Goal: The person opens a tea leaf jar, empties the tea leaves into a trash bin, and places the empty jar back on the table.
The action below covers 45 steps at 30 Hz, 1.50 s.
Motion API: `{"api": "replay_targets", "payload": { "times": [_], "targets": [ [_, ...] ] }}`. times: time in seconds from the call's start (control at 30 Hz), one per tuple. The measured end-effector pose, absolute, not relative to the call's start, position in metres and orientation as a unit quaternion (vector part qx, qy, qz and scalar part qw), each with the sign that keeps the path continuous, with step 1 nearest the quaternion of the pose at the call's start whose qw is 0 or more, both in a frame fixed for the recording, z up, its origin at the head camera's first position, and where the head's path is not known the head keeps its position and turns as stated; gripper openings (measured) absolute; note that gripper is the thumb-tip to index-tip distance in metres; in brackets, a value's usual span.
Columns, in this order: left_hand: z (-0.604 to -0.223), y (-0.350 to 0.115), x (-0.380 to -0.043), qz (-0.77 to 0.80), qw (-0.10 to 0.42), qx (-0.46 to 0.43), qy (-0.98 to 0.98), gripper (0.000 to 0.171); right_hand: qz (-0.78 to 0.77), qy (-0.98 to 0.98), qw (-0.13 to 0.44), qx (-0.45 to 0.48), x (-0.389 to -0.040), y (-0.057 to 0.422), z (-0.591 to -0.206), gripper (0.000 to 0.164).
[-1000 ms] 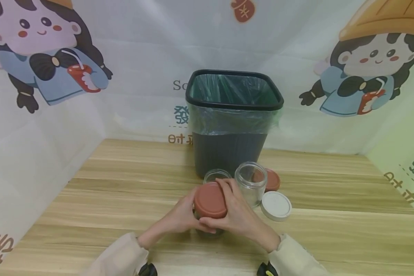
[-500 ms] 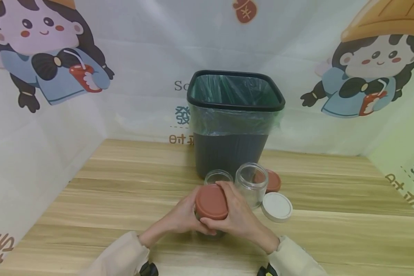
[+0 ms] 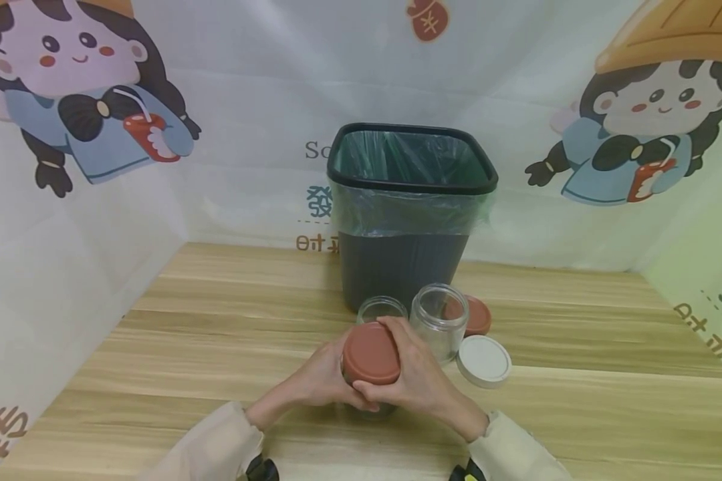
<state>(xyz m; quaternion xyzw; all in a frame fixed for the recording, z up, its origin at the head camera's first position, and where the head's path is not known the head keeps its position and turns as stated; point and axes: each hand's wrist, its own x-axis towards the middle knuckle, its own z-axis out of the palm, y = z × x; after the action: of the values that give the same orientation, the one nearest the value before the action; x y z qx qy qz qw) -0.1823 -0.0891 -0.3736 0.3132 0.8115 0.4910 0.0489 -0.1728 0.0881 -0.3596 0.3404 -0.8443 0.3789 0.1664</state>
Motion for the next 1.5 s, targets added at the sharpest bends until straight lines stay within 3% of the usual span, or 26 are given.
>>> {"api": "replay_targets", "payload": {
  "times": [0.5, 1.5],
  "targets": [
    [-0.374, -0.090, -0.182, 0.502, 0.068, 0.308, 0.805, 0.088, 0.382, -0.832, 0.155, 0.372, -0.178, 0.093, -0.359, 0.072],
    [-0.374, -0.081, -0.186, 0.487, 0.123, 0.335, 0.797, 0.093, 0.430, -0.792, -0.018, 0.434, -0.187, 0.125, -0.347, 0.076]
  ]
}}
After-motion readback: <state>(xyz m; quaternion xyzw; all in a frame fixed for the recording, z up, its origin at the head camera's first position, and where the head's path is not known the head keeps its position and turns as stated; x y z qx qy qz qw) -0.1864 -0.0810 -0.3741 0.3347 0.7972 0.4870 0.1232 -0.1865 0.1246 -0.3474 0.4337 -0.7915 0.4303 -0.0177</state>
